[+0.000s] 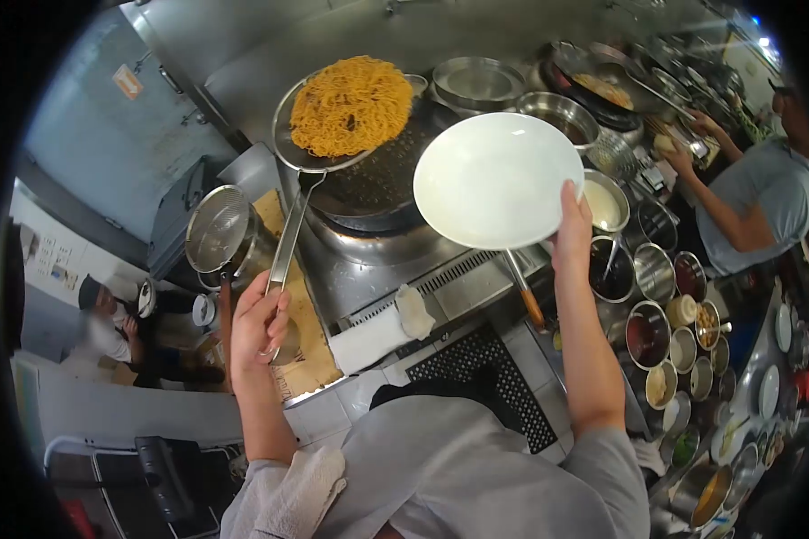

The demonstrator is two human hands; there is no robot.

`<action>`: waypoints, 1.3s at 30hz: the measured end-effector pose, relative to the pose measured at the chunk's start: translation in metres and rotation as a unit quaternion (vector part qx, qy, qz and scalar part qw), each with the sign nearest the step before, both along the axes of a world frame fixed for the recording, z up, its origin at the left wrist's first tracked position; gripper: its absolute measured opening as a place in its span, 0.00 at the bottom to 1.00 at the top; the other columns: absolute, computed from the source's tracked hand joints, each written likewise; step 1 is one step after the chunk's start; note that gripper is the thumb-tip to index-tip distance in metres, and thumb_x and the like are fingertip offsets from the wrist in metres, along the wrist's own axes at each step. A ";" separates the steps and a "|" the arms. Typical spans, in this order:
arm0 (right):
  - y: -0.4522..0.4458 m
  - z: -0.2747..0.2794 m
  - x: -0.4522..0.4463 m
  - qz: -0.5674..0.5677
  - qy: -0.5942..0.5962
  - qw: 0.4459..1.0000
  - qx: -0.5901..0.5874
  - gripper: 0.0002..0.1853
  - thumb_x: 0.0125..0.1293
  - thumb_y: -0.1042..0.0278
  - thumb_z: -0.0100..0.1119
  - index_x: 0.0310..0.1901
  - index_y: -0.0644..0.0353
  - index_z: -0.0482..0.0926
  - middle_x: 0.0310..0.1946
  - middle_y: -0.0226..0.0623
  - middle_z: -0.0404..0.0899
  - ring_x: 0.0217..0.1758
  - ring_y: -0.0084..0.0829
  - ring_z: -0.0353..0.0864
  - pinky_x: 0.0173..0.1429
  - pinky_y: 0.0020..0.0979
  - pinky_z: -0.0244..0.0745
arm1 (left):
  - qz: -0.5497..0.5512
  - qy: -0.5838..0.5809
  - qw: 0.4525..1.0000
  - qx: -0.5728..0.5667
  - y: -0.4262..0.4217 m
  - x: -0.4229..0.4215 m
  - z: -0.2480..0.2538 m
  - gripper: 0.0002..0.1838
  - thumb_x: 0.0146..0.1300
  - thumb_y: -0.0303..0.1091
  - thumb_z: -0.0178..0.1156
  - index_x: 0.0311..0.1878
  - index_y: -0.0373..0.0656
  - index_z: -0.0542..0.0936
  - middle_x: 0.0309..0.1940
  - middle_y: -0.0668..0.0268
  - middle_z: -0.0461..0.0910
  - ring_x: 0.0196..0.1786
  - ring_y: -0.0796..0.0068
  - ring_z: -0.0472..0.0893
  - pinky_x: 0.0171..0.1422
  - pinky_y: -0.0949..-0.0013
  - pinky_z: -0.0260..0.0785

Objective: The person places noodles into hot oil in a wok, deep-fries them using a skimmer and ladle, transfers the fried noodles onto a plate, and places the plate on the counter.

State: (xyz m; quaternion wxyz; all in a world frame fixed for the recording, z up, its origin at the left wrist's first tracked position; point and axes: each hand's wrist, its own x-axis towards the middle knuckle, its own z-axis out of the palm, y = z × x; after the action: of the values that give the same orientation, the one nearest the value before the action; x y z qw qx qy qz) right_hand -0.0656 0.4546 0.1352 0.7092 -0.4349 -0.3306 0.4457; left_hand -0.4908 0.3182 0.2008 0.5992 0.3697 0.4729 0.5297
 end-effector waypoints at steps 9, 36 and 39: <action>0.080 0.027 -0.063 0.085 -0.057 0.994 -0.046 0.31 0.75 0.44 0.44 0.63 0.66 0.69 0.46 0.46 0.82 0.39 0.36 0.88 0.31 0.34 0.87 | -0.012 0.256 0.967 -0.010 0.002 -0.010 0.066 0.16 0.71 0.26 0.49 0.60 0.35 0.72 0.23 0.71 0.71 0.12 0.88 0.61 0.13 0.80 0.52; -0.214 -0.041 -0.006 -0.150 0.225 0.957 0.102 0.26 0.76 0.47 0.47 0.57 0.64 0.75 0.50 0.35 0.81 0.51 0.24 0.79 0.57 0.29 0.73 | 0.021 0.403 0.914 0.042 0.128 -0.078 -0.086 0.28 0.67 0.31 0.51 0.70 0.37 0.64 0.30 0.63 0.78 0.23 0.79 0.72 0.22 0.74 0.64; -0.308 -0.043 0.042 -0.256 0.167 0.948 0.093 0.28 0.76 0.44 0.45 0.57 0.65 0.75 0.48 0.37 0.82 0.48 0.25 0.80 0.54 0.29 0.76 | -0.002 0.396 0.915 0.072 0.144 -0.031 -0.117 0.28 0.67 0.32 0.51 0.70 0.37 0.65 0.31 0.63 0.78 0.24 0.78 0.73 0.24 0.74 0.65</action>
State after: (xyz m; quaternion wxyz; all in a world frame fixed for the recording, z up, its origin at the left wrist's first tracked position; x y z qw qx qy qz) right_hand -0.0236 0.1464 0.0921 0.8817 -0.3567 -0.1251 0.2823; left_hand -0.5222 0.4622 0.0834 0.3355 0.5921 0.6317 0.3712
